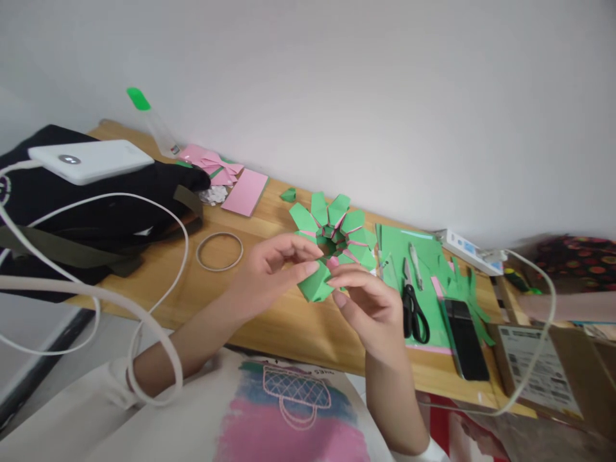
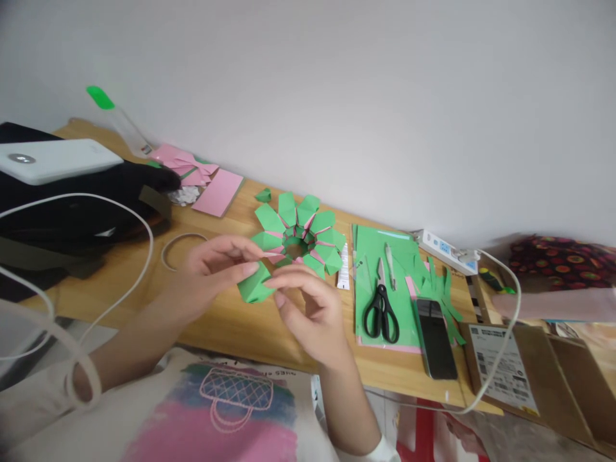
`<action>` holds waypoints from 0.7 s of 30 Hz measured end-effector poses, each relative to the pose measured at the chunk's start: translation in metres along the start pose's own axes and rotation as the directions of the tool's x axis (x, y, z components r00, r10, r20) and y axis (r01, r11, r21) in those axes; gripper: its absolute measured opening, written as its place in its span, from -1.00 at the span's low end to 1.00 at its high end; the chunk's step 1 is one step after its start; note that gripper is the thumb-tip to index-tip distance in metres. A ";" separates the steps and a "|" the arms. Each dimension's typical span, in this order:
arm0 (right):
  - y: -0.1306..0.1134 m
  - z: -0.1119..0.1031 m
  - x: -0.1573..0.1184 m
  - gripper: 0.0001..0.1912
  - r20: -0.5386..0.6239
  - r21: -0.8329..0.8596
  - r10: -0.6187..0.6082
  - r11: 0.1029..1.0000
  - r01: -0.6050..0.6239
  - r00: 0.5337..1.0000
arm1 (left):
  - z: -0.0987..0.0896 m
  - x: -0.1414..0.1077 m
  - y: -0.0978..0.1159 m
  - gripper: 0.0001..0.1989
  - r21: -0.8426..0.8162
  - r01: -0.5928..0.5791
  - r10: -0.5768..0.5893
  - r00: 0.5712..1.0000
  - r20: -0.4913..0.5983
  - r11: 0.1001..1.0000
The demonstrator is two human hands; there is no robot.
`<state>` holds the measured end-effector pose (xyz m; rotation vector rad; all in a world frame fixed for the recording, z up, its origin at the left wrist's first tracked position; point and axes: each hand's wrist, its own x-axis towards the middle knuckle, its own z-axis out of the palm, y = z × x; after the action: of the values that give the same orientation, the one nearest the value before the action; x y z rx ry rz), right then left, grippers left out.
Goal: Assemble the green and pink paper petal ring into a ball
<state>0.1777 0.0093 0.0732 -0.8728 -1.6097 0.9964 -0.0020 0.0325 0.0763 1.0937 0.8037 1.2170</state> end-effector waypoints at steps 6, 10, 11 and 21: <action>0.003 -0.003 0.000 -0.73 0.023 0.037 -0.043 0.998 0.042 0.999 | 0.001 0.003 0.003 -0.88 0.004 0.045 -0.045 0.997 0.054 0.999; 0.000 -0.005 0.002 -0.77 0.083 0.017 -0.073 0.997 0.072 0.994 | 0.003 0.005 0.004 -0.83 -0.070 0.122 -0.116 0.989 0.088 0.990; -0.001 -0.006 0.003 -0.77 0.093 0.021 -0.082 0.997 0.080 0.992 | 0.003 0.005 0.004 -0.82 -0.090 0.138 -0.127 0.985 0.116 0.986; -0.008 -0.006 -0.002 -0.61 -0.111 -0.126 -0.090 0.989 0.076 0.990 | -0.004 -0.011 0.004 -0.77 0.400 -0.381 0.373 0.922 0.100 0.834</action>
<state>0.1833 0.0057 0.0808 -0.9216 -1.6065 0.7816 -0.0087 0.0226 0.0782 1.6718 0.8811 1.3962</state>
